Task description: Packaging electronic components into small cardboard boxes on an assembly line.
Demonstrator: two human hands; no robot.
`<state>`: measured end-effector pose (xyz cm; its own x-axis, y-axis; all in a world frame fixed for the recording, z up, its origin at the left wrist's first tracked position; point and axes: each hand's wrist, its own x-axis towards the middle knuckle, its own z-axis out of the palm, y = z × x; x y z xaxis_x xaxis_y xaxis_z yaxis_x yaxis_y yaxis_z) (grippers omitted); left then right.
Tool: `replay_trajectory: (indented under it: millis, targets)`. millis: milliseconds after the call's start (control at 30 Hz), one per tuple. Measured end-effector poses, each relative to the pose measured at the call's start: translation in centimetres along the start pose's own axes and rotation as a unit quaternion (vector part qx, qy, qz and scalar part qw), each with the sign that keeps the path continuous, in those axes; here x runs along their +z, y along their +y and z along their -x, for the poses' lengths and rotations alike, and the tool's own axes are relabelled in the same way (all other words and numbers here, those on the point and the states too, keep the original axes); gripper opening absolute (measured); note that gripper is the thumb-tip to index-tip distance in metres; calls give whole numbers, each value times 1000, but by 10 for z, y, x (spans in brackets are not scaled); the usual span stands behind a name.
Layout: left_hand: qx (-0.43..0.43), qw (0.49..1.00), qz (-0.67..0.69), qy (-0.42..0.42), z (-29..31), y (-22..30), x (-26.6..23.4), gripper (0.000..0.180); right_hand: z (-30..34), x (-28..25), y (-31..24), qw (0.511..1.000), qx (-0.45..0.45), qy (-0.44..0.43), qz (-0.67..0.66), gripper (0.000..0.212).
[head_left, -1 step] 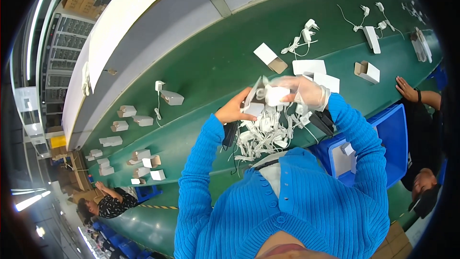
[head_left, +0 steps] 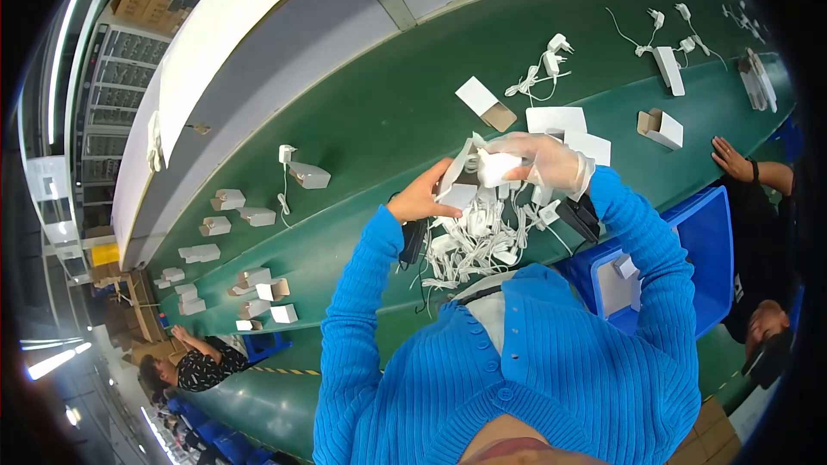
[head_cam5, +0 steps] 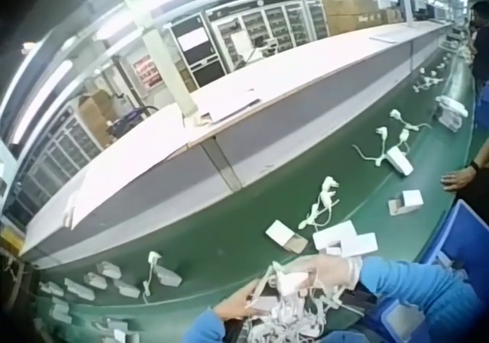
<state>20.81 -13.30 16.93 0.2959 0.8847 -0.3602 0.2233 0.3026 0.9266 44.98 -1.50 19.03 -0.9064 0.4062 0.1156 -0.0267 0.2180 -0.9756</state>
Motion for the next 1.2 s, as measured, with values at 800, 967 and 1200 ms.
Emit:
replay_trajectory:
  millis: [800,967,1200]
  targets:
    - [47,927,-126,350,23,-54,-66,90,-66,53,10,916,-173,137,336,34]
    - [2,859,-200,472,24,-124,-103,95,-62,51,44,938,-11,139,316,31]
    - [-23,860,12,509,191,-99,-223,14,4,22,67,964,88,162,191,22]
